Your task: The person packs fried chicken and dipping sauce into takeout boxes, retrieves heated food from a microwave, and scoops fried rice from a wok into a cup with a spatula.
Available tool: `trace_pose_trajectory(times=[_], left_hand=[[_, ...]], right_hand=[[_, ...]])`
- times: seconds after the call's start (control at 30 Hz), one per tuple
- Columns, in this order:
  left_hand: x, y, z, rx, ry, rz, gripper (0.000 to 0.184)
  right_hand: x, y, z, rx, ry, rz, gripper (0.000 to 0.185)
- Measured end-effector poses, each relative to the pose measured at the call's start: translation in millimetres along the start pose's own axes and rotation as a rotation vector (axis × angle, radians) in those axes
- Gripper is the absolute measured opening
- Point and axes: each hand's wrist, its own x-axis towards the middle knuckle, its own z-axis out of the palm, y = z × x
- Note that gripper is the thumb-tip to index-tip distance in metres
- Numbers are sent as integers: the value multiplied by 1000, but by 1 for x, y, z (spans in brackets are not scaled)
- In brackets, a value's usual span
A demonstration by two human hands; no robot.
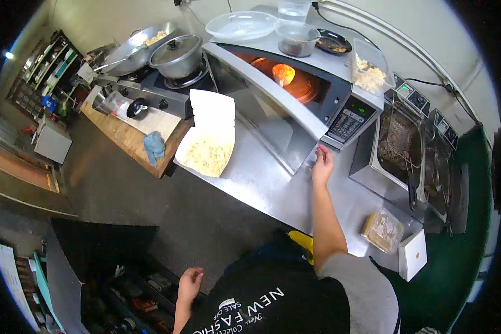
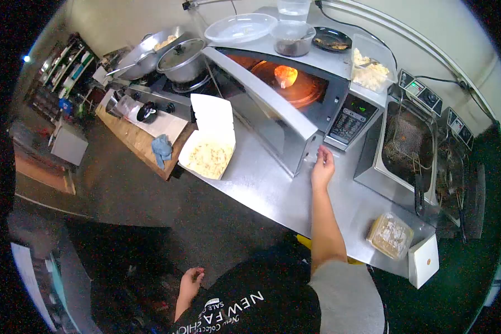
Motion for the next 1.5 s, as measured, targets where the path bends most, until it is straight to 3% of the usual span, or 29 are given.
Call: trace_pose_trajectory(times=[0.07,0.1,0.17,0.3,0.33,0.4,0.43,0.47,0.5,0.57,0.63,0.77,0.87,1.07,1.17,1.5], left_hand=[[-1,-10,14,-62,-18,-48,19],[-1,1,15,-46,-22,-61,19],[-1,21,14,-15,-28,-91,20],[-7,27,24,-2,54,-79,20],[-12,38,21,2,70,-110,20],[-24,45,23,-29,117,-175,20],[-32,44,25,-61,147,-206,20],[-40,43,27,-90,173,-235,20],[-49,39,32,-105,197,-292,20],[-70,31,43,-128,223,-398,21],[-91,31,53,-150,278,-451,20],[-127,16,85,-149,287,-564,21],[-141,13,102,-341,303,-638,22],[-142,32,86,-62,475,-475,23],[-151,28,68,-33,584,-432,20],[-206,13,60,20,766,-521,20]], right_hand=[[12,-34,13,-78,-108,-9,21],[33,-32,26,-178,-194,-274,23],[71,-43,58,-364,-374,-465,32],[125,-82,140,-682,-310,-703,49],[135,-79,162,-817,-252,-678,50],[175,-70,194,-1165,-497,-611,50],[192,-73,211,-1189,-769,-192,55],[177,-84,208,-1249,-438,-543,54],[215,-41,229,-1385,-583,-339,67],[206,-39,223,-1189,-367,-458,69],[203,-41,227,-1281,-290,-536,74],[197,-51,225,-1187,-293,-468,81],[202,-20,221,-938,-122,-704,79],[187,5,161,-750,-289,-805,75],[174,5,132,-648,-325,-729,72],[119,-18,72,-552,-422,-562,64]])
